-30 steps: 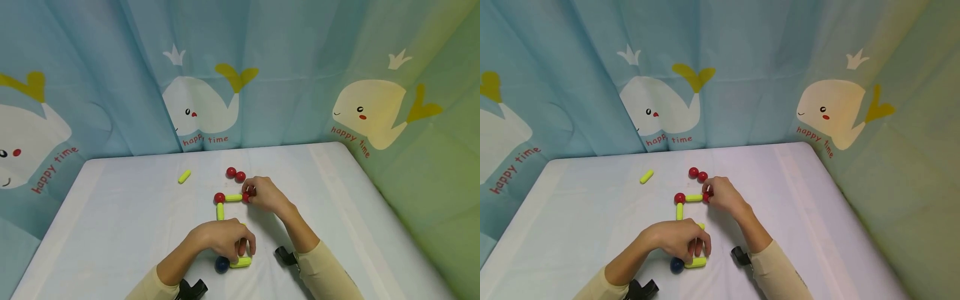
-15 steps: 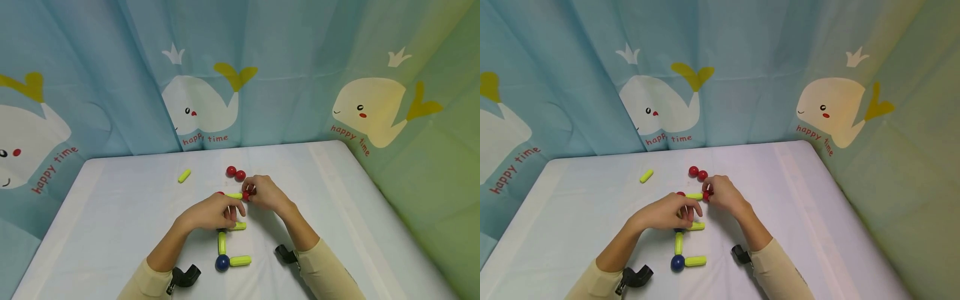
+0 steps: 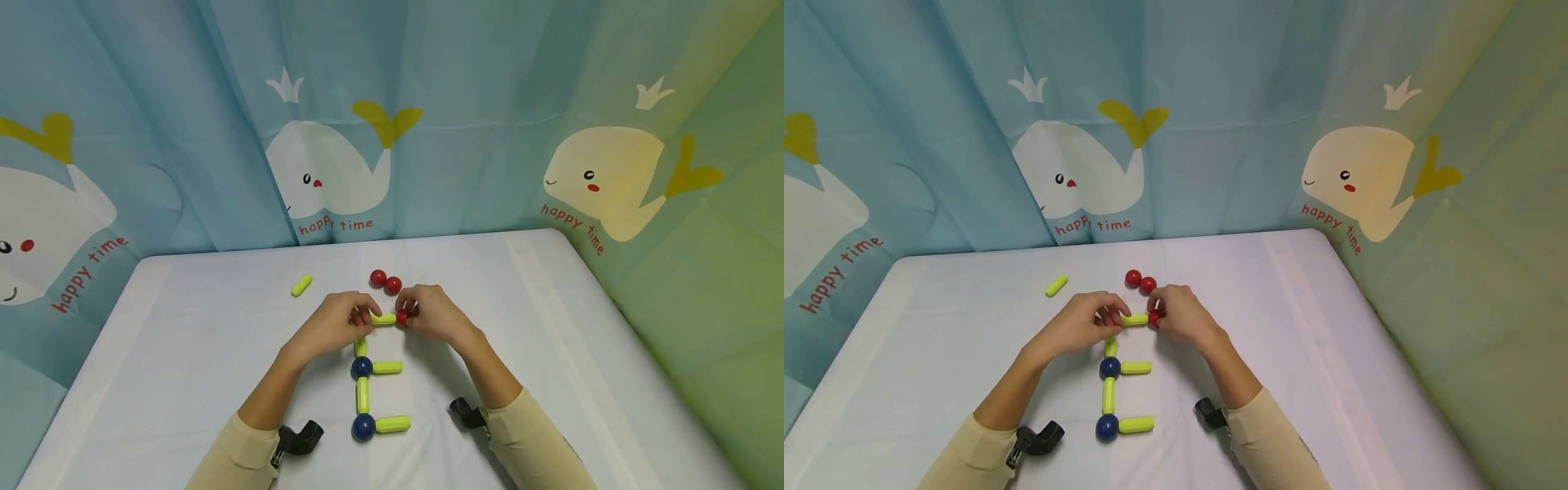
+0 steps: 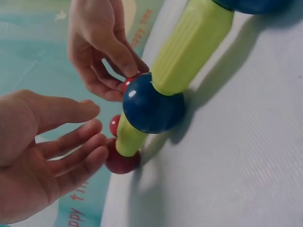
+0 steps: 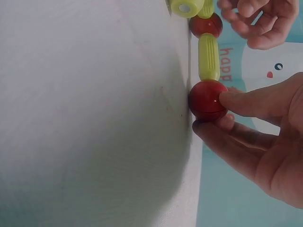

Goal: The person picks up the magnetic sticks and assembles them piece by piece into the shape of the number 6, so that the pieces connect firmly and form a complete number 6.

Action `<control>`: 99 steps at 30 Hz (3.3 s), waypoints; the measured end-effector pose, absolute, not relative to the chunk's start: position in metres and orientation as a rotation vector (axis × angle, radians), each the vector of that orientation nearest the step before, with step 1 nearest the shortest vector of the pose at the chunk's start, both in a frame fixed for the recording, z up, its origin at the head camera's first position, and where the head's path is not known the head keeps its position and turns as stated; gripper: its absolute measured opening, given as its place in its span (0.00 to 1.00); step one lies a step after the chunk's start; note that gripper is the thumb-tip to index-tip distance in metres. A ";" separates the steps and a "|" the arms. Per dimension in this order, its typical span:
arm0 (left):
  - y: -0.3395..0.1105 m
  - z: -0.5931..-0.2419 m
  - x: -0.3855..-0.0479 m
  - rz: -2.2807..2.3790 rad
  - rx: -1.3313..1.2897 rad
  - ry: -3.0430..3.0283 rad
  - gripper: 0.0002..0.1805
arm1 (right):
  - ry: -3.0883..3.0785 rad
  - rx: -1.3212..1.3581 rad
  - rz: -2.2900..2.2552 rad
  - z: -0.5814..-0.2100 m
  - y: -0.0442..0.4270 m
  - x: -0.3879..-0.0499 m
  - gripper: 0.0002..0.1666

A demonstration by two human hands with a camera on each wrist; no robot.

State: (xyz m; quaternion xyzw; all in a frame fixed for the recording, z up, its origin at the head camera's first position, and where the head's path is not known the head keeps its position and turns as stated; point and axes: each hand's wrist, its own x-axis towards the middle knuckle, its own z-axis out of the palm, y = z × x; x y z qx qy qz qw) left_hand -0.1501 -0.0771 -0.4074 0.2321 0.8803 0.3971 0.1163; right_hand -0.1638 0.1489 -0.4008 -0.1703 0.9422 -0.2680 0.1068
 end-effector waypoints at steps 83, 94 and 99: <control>-0.088 -0.429 -0.163 1.185 0.344 2.642 0.11 | 2.802 -0.356 -0.837 -0.409 0.139 -0.219 0.18; -0.089 -0.430 -0.163 1.201 0.335 2.640 0.12 | 2.820 -0.413 -0.953 -0.392 0.149 -0.196 0.14; -0.089 -0.430 -0.163 1.191 0.332 2.647 0.12 | 2.807 -0.459 -1.009 -0.383 0.158 -0.182 0.11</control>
